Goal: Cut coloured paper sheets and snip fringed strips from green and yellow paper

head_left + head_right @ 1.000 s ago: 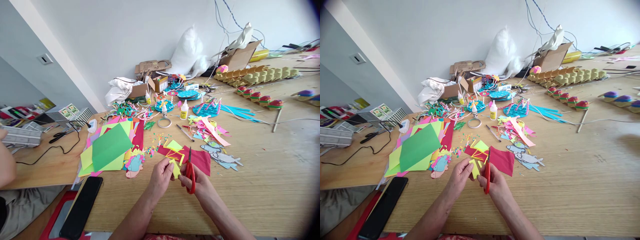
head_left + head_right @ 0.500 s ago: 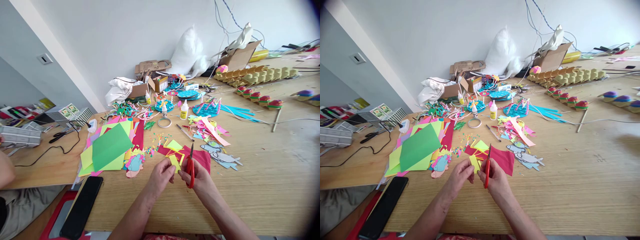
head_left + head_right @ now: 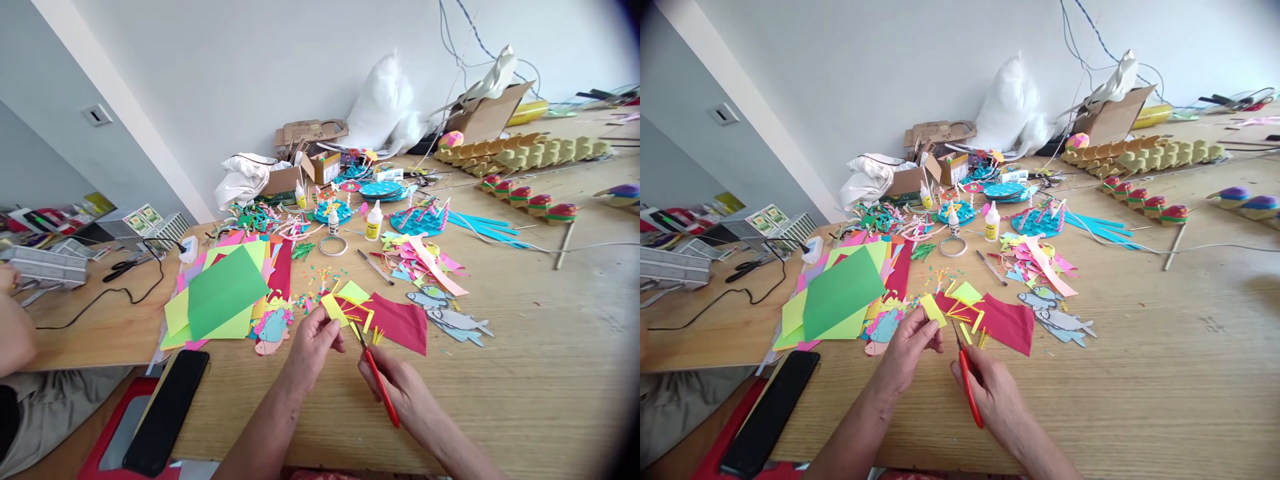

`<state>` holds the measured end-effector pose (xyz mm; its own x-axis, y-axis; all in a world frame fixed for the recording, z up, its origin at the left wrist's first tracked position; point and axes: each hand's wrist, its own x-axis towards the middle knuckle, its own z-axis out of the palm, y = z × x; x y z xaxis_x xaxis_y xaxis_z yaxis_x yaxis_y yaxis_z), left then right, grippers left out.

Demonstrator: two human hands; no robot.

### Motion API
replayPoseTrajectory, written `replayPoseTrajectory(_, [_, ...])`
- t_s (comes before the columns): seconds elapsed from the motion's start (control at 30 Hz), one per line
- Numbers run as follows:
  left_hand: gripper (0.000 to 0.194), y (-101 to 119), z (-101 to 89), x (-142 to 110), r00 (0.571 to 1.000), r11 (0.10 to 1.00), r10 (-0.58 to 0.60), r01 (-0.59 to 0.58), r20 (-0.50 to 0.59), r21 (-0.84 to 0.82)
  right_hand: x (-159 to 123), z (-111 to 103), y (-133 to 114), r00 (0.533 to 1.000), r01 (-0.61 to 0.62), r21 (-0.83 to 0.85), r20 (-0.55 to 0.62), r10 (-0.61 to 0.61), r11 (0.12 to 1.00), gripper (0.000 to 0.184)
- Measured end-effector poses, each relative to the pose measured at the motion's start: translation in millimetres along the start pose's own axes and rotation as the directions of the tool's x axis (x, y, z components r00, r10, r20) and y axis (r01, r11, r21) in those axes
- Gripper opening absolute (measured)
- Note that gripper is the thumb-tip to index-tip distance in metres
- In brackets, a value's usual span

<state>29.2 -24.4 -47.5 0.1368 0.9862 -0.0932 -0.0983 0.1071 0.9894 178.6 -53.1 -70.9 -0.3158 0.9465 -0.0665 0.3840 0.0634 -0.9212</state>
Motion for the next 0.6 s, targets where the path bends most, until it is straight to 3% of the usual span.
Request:
replayPoseTrajectory(0.27, [0.022,1.8,5.8,-1.7,0.999,0.992,-0.048,0.05,0.018,-0.113,-2.1,1.5,-6.6,1.0,0.009,-0.121,0.029,-0.006,0.993,0.032])
replayPoseTrajectory(0.6, [0.023,-0.1,7.5,-2.2,0.996,0.989,-0.076,0.083,0.054,-0.126,-1.1,0.4,-5.7,0.999,0.033,-0.09,0.022,-0.031,0.995,0.033])
